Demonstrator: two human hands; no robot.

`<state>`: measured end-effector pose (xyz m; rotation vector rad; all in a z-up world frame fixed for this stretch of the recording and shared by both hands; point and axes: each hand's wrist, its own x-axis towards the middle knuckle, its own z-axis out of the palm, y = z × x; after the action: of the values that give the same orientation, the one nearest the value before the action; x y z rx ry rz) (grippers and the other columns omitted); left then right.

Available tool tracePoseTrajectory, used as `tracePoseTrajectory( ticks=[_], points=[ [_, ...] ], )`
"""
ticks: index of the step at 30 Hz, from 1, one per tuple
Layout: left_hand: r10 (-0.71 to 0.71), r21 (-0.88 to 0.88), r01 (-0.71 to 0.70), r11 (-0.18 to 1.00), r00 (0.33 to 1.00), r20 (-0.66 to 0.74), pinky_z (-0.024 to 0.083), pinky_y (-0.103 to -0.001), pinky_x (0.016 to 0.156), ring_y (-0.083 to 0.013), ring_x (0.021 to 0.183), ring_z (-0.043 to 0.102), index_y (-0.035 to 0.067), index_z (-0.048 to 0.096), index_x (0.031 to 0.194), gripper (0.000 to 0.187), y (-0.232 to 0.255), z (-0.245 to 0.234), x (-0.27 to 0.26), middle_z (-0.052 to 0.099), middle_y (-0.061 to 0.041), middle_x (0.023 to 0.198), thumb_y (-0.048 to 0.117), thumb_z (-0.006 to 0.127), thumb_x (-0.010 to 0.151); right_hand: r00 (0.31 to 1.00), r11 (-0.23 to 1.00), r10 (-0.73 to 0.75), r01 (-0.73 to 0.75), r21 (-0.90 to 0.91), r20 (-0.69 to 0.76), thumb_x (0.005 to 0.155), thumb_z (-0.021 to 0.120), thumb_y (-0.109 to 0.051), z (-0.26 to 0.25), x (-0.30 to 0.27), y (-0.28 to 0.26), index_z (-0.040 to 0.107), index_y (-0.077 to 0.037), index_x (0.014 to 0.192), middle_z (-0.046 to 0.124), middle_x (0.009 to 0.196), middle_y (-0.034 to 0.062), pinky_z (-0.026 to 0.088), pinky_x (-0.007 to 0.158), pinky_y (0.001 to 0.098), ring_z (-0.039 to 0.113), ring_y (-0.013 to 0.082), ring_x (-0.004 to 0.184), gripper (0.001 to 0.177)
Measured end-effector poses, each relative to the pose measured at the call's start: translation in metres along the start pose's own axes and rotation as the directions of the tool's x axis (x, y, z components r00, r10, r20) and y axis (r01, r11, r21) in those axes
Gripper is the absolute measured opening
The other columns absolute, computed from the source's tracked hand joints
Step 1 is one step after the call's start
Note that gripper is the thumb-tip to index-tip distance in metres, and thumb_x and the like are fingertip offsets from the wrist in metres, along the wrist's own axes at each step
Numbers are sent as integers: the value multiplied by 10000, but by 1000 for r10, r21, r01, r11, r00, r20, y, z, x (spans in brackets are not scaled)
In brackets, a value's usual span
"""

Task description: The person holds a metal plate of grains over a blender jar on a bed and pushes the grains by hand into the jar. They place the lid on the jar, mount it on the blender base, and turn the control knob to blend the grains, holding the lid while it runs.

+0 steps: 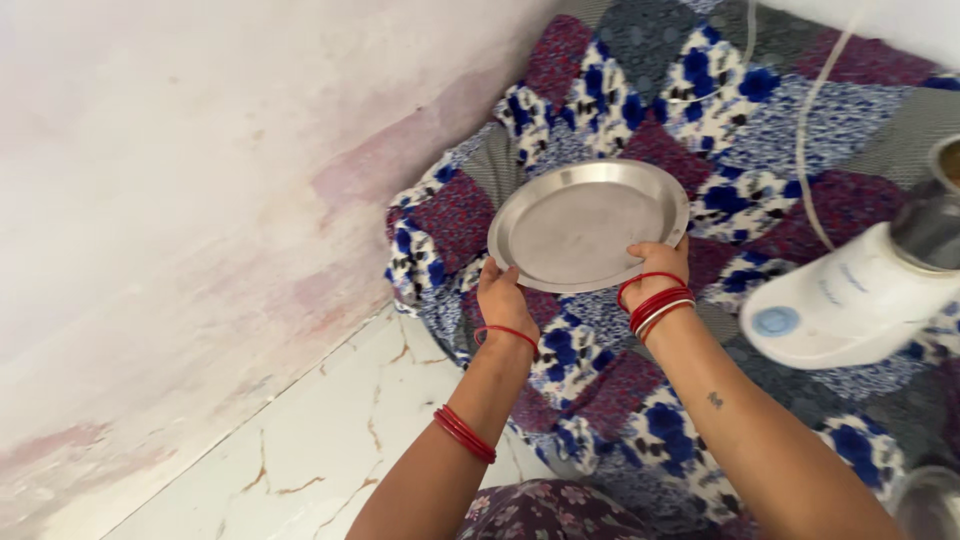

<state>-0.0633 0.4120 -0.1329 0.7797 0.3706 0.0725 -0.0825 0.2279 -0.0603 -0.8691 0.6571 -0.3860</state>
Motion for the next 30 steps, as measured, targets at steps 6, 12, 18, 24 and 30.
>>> tracePoseTrajectory(
  ticks=[6, 12, 18, 24, 30],
  points=[
    [-17, 123, 27, 992, 997, -75, 387, -294, 1065, -150, 1224, 563, 42, 585, 1412, 460, 47, -54, 38, 640, -80, 1335, 50, 529, 955, 951, 969, 227, -198, -148, 209, 869, 570, 34, 32, 8, 65, 357, -333, 1497, 504, 1434, 83, 563, 926, 552, 562, 315, 1260, 758],
    [-68, 135, 85, 987, 990, -127, 409, -295, 1004, -159, 1121, 562, 44, 660, 1347, 433, 46, -83, 82, 657, -86, 1240, 60, 532, 934, 937, 926, 308, -255, -277, 166, 910, 640, -118, 39, 42, 116, 348, -347, 1496, 521, 1379, 85, 574, 823, 450, 610, 267, 1135, 694],
    [-66, 182, 92, 979, 987, -146, 429, -218, 900, -70, 972, 573, 32, 633, 1365, 449, 3, -99, 148, 667, -36, 1139, 33, 551, 923, 941, 895, 318, -259, -362, 112, 932, 651, -188, 49, 108, 154, 383, -332, 1506, 577, 1349, 84, 532, 782, 443, 607, 278, 1107, 650],
    [-74, 175, 104, 979, 982, -171, 412, -225, 701, -91, 773, 489, 36, 653, 1371, 456, -29, -91, 243, 636, -22, 1064, 31, 544, 928, 924, 910, 354, -306, -278, 142, 948, 644, -174, 85, 187, 178, 401, -323, 1506, 570, 1387, 58, 568, 841, 434, 625, 260, 1165, 626],
    [-90, 116, 119, 986, 970, -226, 489, -317, 624, -205, 791, 611, 71, 568, 1416, 470, -34, -48, 322, 662, -109, 1048, 66, 540, 947, 923, 914, 335, -270, -304, 189, 988, 618, -196, 131, 290, 205, 406, -345, 1538, 563, 1451, 80, 529, 853, 461, 599, 279, 1212, 607]
  ],
)
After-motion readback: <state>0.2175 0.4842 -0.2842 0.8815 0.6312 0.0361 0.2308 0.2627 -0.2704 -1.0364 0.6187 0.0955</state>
